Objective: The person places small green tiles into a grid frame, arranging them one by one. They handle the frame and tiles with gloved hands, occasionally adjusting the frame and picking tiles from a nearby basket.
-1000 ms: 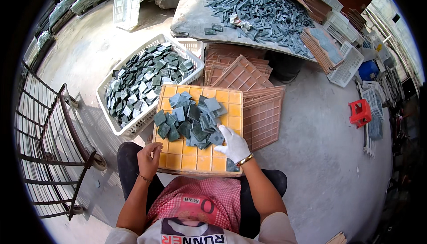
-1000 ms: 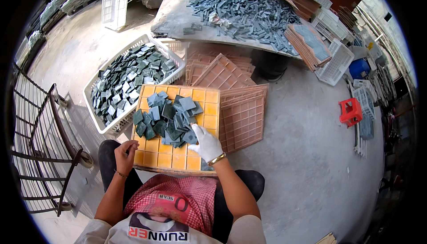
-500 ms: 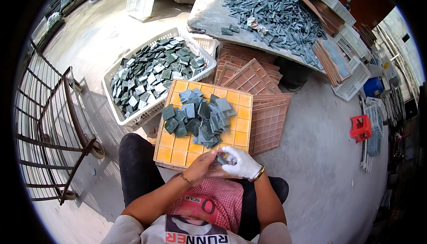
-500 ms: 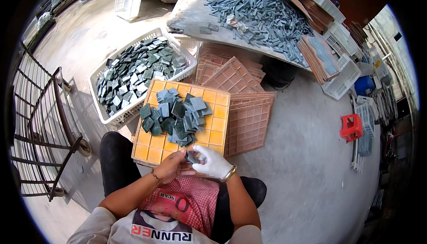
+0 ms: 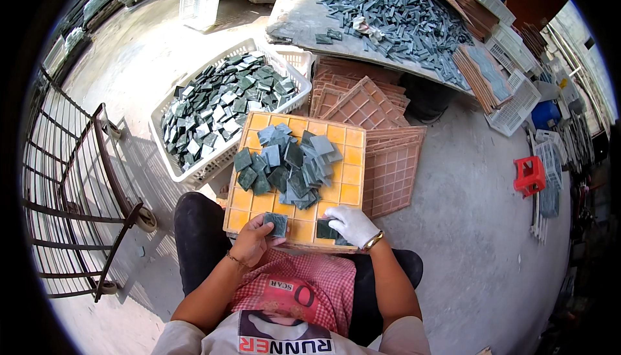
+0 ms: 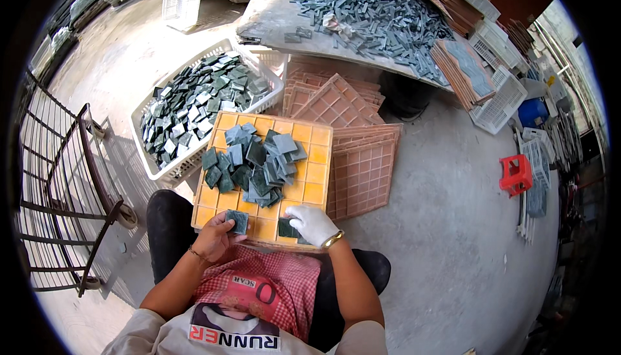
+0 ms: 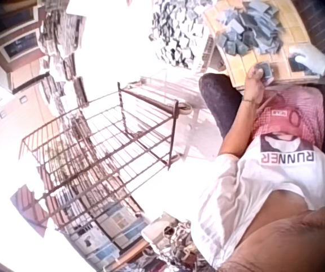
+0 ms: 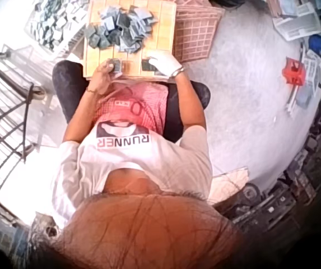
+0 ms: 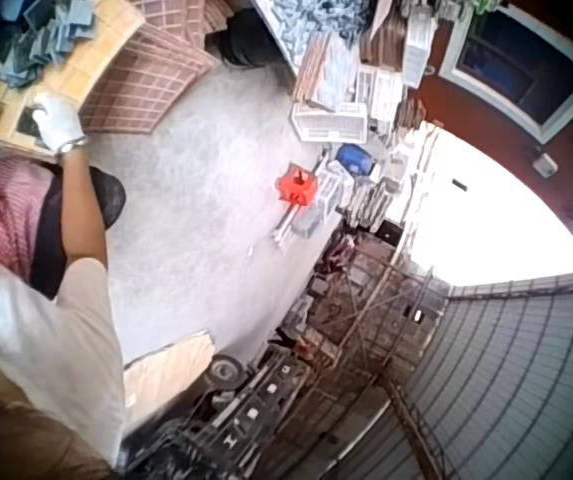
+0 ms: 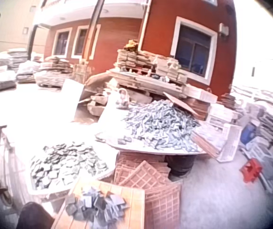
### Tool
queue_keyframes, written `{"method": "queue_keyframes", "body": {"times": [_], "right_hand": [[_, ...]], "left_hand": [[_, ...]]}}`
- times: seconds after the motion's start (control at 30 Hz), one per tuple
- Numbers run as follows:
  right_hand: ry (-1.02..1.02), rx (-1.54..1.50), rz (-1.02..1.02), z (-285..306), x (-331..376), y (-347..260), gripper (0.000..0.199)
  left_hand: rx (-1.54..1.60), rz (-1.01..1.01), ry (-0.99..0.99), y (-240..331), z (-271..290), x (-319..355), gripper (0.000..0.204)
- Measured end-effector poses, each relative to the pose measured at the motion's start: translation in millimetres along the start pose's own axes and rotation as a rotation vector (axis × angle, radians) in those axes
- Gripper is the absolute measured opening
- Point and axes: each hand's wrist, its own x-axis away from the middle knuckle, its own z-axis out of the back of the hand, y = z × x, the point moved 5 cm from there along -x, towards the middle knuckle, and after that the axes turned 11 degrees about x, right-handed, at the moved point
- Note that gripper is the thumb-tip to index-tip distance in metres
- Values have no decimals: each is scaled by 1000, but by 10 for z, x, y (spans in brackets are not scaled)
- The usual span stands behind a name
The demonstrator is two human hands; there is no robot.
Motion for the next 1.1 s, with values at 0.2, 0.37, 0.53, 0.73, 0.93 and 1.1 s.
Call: {"method": "queue_keyframes", "body": {"times": [0.2, 0.37, 0.53, 0.73, 0.93, 1.1], "right_hand": [[45, 200, -53, -77, 66, -31, 21], [-116, 421, -127, -167, 130, -272, 29], [153, 267, -60, -37, 137, -624, 45], [170, 151, 90, -156, 7, -1002, 52], [196, 172, -8, -263, -9, -1004, 33], [149, 100, -238, -219, -5, -497, 22]], "left_hand": [[45, 9, 22, 36, 36, 91, 24], [-21, -59, -24, -55, 165, 53, 21], [-60, -29, -55, -176, 208, 11, 23], [-47, -14, -140, -233, 98, 27, 27], [70, 48, -137, -52, 68, 132, 34], [22, -158, -78, 192, 374, -18, 22]]}}
